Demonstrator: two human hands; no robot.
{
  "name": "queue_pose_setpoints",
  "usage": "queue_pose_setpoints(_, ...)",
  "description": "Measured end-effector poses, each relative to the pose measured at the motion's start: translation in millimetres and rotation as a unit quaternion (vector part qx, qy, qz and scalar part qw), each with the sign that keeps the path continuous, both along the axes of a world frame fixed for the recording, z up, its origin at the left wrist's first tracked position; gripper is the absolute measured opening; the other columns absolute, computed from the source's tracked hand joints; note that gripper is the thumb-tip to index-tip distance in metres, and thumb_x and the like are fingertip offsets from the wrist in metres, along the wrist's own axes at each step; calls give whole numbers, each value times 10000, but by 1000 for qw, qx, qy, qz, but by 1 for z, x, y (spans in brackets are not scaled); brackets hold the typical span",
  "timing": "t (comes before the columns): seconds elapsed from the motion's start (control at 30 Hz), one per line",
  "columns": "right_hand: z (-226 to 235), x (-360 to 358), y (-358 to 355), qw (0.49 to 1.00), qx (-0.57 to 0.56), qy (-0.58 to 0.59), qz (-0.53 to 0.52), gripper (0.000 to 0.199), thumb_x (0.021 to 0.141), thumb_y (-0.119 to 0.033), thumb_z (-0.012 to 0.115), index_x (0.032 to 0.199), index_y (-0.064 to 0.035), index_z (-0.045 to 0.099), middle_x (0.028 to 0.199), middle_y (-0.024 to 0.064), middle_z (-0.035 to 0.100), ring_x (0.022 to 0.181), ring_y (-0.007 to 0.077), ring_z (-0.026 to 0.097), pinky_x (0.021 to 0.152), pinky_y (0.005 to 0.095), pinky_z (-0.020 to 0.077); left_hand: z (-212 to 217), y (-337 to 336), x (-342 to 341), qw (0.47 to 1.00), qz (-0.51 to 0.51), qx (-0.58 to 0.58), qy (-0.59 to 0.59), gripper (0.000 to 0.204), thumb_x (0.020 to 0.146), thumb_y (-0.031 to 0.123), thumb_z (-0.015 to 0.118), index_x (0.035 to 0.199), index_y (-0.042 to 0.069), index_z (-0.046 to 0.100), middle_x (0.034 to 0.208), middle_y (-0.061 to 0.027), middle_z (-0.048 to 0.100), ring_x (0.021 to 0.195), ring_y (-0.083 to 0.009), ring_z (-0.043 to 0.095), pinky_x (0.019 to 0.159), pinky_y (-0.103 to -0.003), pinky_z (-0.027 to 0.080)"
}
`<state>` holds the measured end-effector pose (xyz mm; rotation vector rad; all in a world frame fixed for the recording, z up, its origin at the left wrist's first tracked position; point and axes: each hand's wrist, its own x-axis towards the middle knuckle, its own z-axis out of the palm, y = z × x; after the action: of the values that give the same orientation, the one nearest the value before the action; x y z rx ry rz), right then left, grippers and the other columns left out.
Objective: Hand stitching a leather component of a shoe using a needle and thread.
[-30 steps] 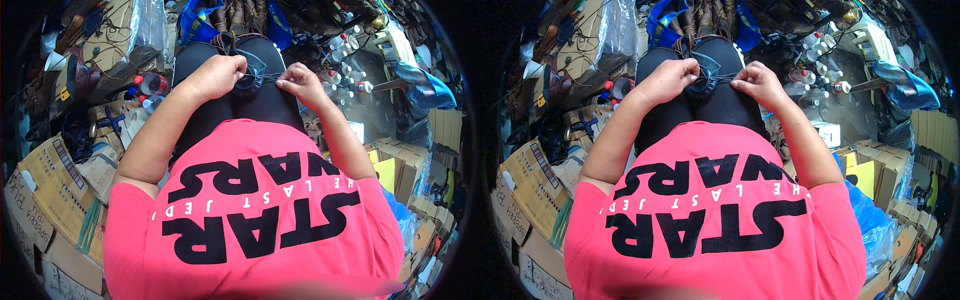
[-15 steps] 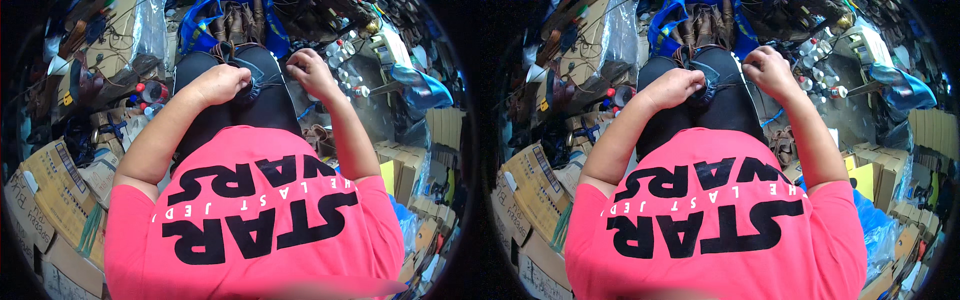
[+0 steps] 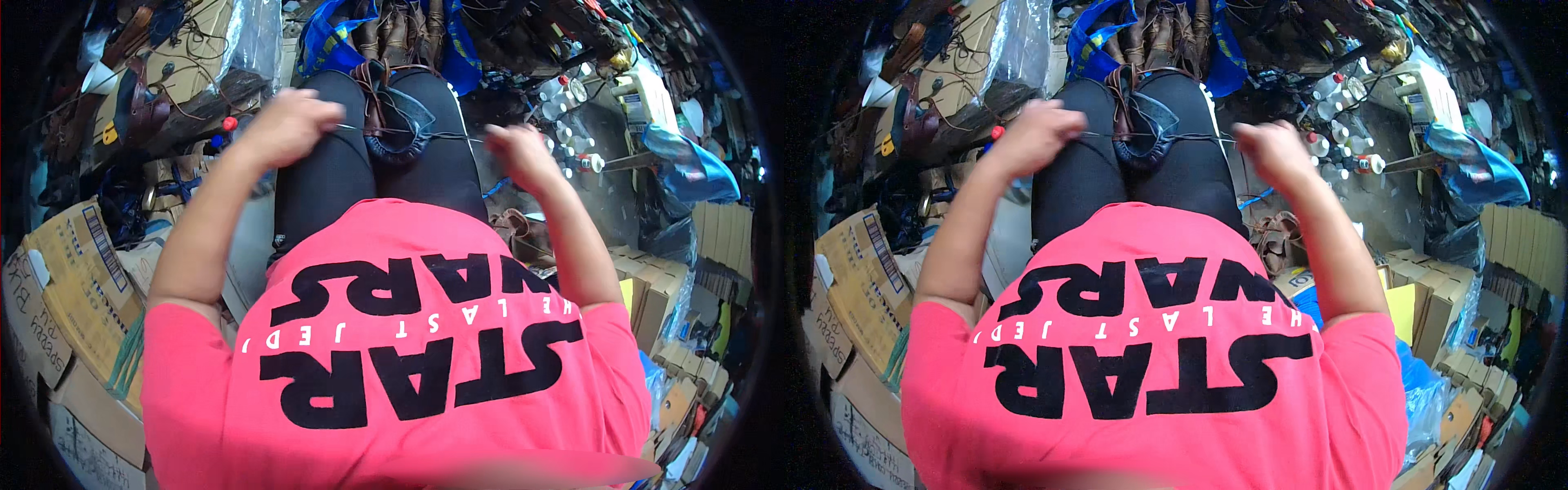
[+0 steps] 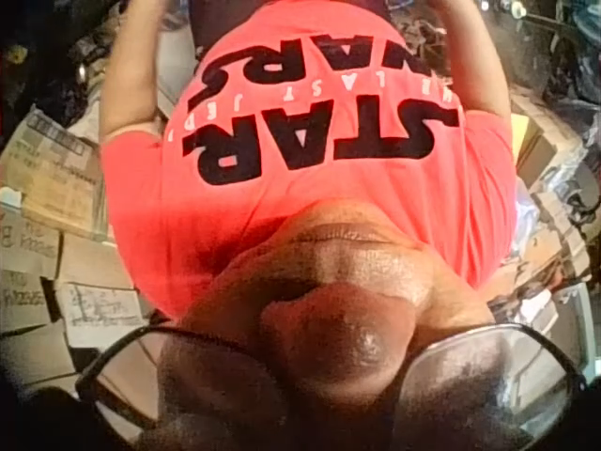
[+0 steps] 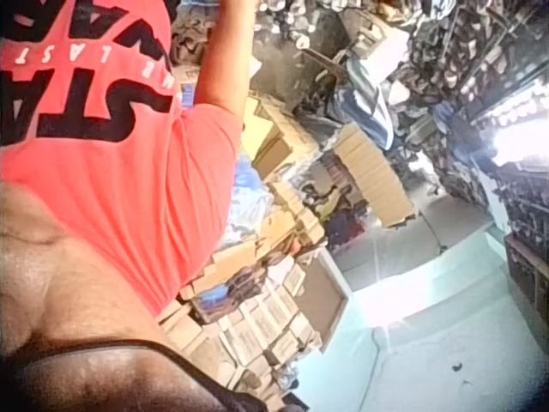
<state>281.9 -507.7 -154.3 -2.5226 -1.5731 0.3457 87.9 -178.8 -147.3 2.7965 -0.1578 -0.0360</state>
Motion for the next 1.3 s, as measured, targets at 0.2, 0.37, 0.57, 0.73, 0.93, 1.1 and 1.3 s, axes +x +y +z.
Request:
queue_pose_setpoints(0.2, 0, 34, -58, 654, 424, 558, -283, 146, 883, -189, 629, 895, -44, 627, 891, 39, 653, 729, 134, 575, 775, 314, 484, 32, 56, -31, 858, 204, -471, -13, 110, 915, 137, 560, 889, 35, 592, 850, 8, 568, 849, -77, 533, 786, -225, 421)
queue_pose_setpoints(0.37, 82, -23, 58, 432, 562, 660, -251, 267, 996, -303, 423, 890, -106, 568, 751, 27, 584, 654, 143, 542, 823, 369, 445, 78, -24, 15, 735, 4, -661, -154, 152, 938, 195, 555, 896, 55, 594, 812, -29, 582, 840, -107, 570, 796, -239, 450)
queue_pose_setpoints(0.57, 76, -19, 20, 759, 258, 598, -5, 275, 980, -314, 456, 903, -90, 595, 660, 19, 508, 581, 79, 401, 601, 257, 369, 86, -40, -15, 851, 54, -497, 163, 229, 938, 237, 554, 846, 29, 574, 727, -20, 572, 755, -135, 581, 655, -311, 474)
queue_pose_setpoints(0.73, 17, -4, -48, 956, 22, 241, -167, 238, 905, -194, 594, 1077, -41, 653, 882, 85, 679, 813, 107, 587, 747, 260, 466, 78, 40, -55, 990, 126, 20, -60, 145, 795, 105, 621, 915, 30, 652, 837, -130, 634, 779, -283, 611, 719, -347, 477)
queue_pose_setpoints(0.93, -14, 79, -297, 881, -68, -49, -466, 289, 861, -291, 624, 1076, -106, 676, 1010, 135, 678, 945, 229, 658, 837, 332, 484, 167, 188, -160, 866, 479, 15, -142, 332, 931, 248, 527, 1228, 110, 579, 1169, -65, 611, 1016, -145, 584, 886, -280, 448)
queue_pose_setpoints(1.1, -49, 66, -272, 887, -255, 77, -376, 310, 862, -209, 539, 1125, -78, 638, 1065, 220, 628, 1017, 364, 594, 873, 406, 464, 145, 153, -129, 828, 524, 152, -131, 431, 895, 299, 591, 1275, 96, 560, 1230, -93, 585, 1046, -117, 566, 911, -290, 439)
queue_pose_setpoints(1.3, 11, -15, -13, 934, 132, 298, -148, 285, 870, -35, 564, 1146, -54, 631, 838, 42, 549, 733, 107, 553, 683, 253, 454, 32, -43, 16, 966, 47, -216, -131, 241, 800, 164, 666, 1028, 88, 690, 1036, -110, 649, 949, -253, 623, 874, -338, 474)
